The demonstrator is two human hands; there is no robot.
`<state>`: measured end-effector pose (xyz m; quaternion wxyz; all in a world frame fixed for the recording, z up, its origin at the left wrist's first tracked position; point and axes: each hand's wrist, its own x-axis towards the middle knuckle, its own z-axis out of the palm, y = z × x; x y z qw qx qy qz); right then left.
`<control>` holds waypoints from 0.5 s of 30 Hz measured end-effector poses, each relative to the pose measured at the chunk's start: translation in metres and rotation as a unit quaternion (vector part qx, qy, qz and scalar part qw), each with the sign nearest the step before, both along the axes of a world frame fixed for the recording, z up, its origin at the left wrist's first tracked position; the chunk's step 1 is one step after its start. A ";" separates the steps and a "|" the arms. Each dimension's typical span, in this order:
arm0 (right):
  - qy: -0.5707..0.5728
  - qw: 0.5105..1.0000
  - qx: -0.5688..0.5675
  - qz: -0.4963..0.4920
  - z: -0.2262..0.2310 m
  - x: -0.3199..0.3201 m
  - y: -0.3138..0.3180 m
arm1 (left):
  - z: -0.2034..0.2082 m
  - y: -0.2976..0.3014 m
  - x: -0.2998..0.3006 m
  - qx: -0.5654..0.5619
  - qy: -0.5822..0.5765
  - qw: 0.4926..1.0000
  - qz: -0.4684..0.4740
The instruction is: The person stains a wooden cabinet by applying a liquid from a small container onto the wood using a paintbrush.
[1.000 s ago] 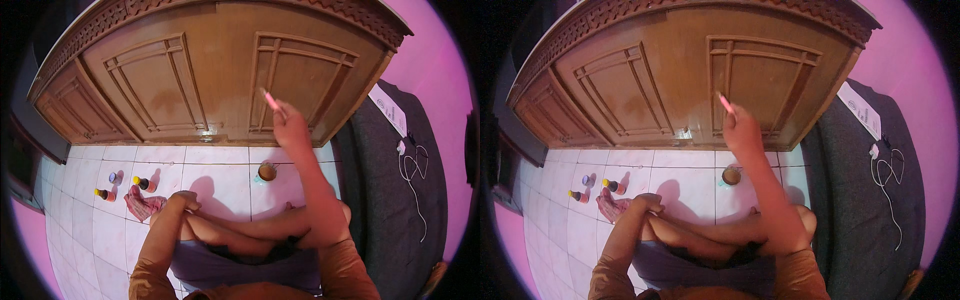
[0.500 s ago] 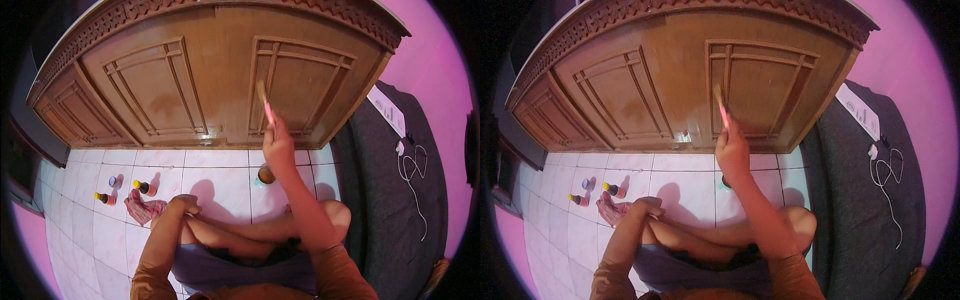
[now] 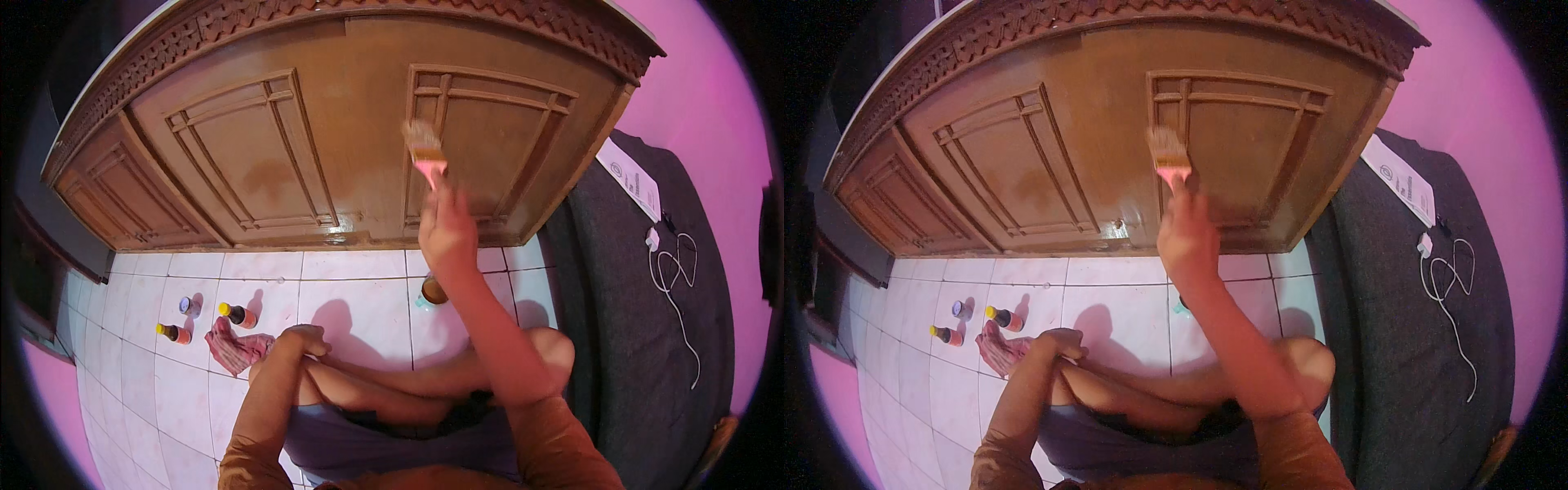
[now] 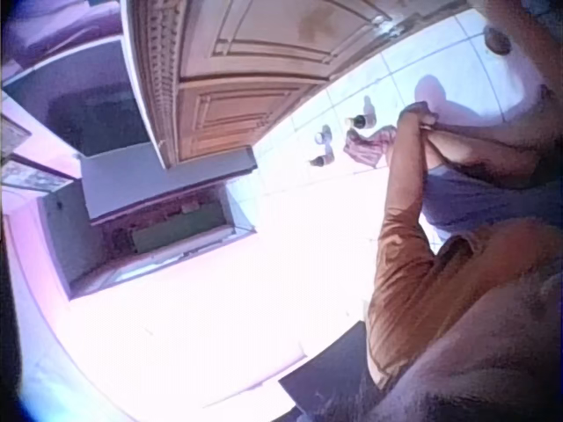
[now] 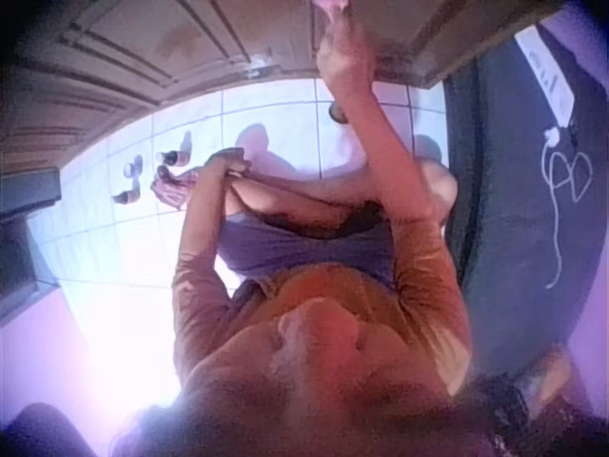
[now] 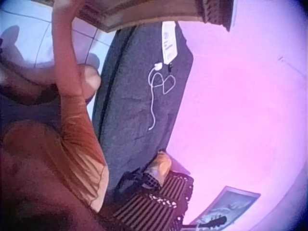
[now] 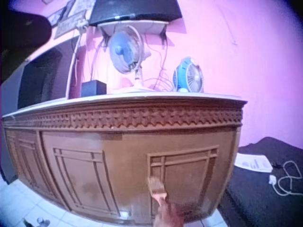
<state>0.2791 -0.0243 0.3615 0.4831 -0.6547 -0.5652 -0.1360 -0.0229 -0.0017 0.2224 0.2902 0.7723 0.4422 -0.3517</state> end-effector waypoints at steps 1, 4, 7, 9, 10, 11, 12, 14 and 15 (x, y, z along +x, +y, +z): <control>-0.017 0.999 0.029 0.017 -0.012 -0.002 -0.001 | 0.002 0.001 -0.001 0.002 0.000 1.000 0.005; 0.007 0.999 -0.038 0.010 -0.009 -0.012 -0.018 | 0.000 0.002 -0.001 -0.034 0.049 0.998 0.012; -0.005 0.999 0.045 0.011 0.034 -0.012 -0.020 | -0.010 0.002 -0.007 -0.024 0.017 0.999 -0.015; 0.002 1.000 0.030 -0.003 0.057 -0.011 -0.014 | -0.013 0.002 -0.009 0.008 -0.019 1.000 -0.018; 0.005 1.000 0.015 -0.015 0.063 -0.011 -0.011 | -0.013 0.003 -0.010 0.008 -0.018 1.000 -0.019; 0.016 0.999 -0.025 -0.033 0.062 -0.009 -0.008 | -0.011 0.003 -0.007 0.002 -0.010 1.000 -0.019; 0.013 0.999 -0.023 -0.034 0.053 -0.007 -0.006 | -0.009 0.004 -0.004 -0.001 -0.002 1.000 -0.018; 0.001 1.000 -0.007 -0.005 0.030 -0.010 -0.008 | -0.012 0.001 -0.006 0.015 -0.008 1.000 -0.019; 0.000 1.000 -0.006 -0.002 0.025 -0.012 -0.012 | -0.013 -0.001 -0.008 0.030 -0.010 0.999 -0.018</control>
